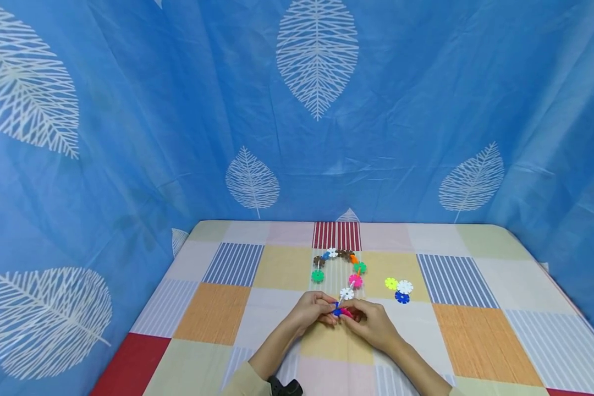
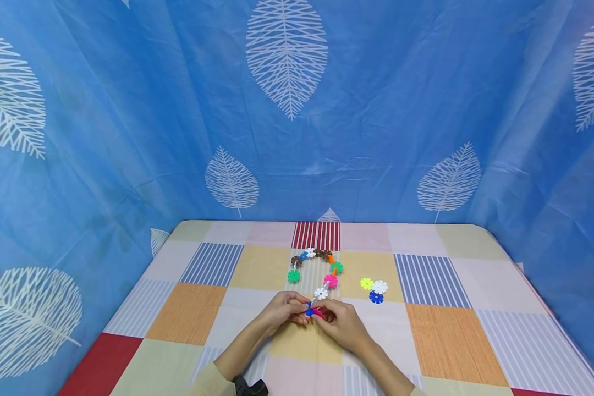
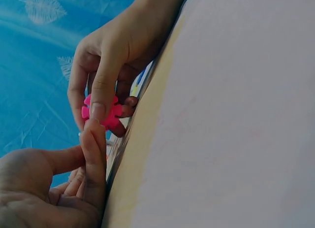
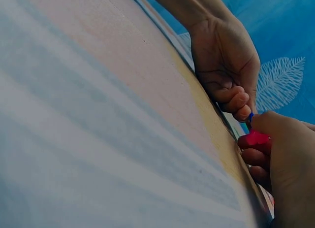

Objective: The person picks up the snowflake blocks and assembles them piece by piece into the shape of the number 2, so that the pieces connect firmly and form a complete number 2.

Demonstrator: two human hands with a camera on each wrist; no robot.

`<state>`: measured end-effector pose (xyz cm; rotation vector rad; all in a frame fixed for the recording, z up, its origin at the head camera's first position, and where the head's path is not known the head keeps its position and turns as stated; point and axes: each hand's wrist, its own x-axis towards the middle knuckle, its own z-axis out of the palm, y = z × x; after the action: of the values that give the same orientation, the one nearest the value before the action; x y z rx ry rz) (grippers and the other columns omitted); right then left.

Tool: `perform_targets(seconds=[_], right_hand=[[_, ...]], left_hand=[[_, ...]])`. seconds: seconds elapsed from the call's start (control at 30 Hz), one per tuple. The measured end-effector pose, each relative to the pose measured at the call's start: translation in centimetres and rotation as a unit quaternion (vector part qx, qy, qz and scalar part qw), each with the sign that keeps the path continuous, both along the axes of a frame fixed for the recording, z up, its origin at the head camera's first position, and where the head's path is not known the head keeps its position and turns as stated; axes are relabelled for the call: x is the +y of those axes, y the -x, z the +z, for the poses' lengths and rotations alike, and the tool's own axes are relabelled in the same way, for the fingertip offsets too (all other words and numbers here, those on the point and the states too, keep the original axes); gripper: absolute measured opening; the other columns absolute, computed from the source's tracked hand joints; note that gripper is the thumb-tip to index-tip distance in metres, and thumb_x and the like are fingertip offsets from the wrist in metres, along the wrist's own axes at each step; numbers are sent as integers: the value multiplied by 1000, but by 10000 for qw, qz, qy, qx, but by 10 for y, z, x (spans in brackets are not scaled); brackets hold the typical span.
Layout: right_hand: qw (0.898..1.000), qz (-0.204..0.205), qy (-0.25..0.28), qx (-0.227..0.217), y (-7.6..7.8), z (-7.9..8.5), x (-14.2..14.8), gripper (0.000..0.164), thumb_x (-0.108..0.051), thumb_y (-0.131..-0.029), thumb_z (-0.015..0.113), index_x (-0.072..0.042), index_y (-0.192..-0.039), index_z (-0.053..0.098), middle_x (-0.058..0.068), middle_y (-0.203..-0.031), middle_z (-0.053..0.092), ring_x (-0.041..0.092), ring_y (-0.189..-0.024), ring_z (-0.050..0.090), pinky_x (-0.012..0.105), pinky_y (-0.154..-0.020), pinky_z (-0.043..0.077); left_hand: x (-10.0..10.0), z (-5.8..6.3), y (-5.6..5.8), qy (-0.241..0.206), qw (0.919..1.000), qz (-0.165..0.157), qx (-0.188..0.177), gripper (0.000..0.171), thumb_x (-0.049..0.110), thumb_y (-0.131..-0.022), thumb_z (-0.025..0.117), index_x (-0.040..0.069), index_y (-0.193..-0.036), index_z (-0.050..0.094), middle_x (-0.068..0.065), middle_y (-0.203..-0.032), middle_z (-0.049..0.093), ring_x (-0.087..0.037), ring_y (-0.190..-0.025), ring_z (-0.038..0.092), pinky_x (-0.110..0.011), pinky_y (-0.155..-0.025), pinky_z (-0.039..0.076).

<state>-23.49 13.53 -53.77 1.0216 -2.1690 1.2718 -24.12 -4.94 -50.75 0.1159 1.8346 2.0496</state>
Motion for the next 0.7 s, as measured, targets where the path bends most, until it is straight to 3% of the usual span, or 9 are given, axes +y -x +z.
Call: perform_targets(seconds=[0.17, 0.4, 0.53, 0.7], right_hand=[[9996, -5, 177, -216, -2, 6, -4, 23, 4, -70, 76, -8, -88, 67, 1, -77, 67, 5, -59, 56, 14, -51, 46], [9991, -76, 307, -269, -16, 32, -10, 20, 12, -67, 74, -2, -77, 64, 5, -69, 63, 12, -53, 52, 18, -47, 43], [9974, -227, 482, -487, -19, 37, -7, 17, 11, -71, 72, 0, -82, 67, 10, -75, 67, 17, -55, 58, 18, -49, 47], [9908, -309, 859, -995, -15, 35, -1, 17, 11, -80, 64, 4, -95, 67, 14, -78, 67, 21, -47, 53, 19, -42, 44]], left_hand=[[0, -2, 1, -147, 9999, -76, 8, 12, -6, -87, 55, -13, -97, 56, -10, -66, 63, -12, -52, 61, -21, -54, 54], [1, -3, 0, -213, 9997, 101, 23, 11, -8, -86, 54, -13, -96, 55, -12, -66, 63, -13, -52, 61, -23, -54, 55], [0, -4, 0, -193, 9997, 122, 110, 12, -6, -87, 54, -13, -97, 55, -14, -67, 64, -13, -52, 61, -25, -55, 55], [-2, -6, 1, -189, 9994, 103, 269, 16, -4, -88, 54, -13, -101, 56, -20, -72, 65, -13, -54, 62, -25, -55, 55]])
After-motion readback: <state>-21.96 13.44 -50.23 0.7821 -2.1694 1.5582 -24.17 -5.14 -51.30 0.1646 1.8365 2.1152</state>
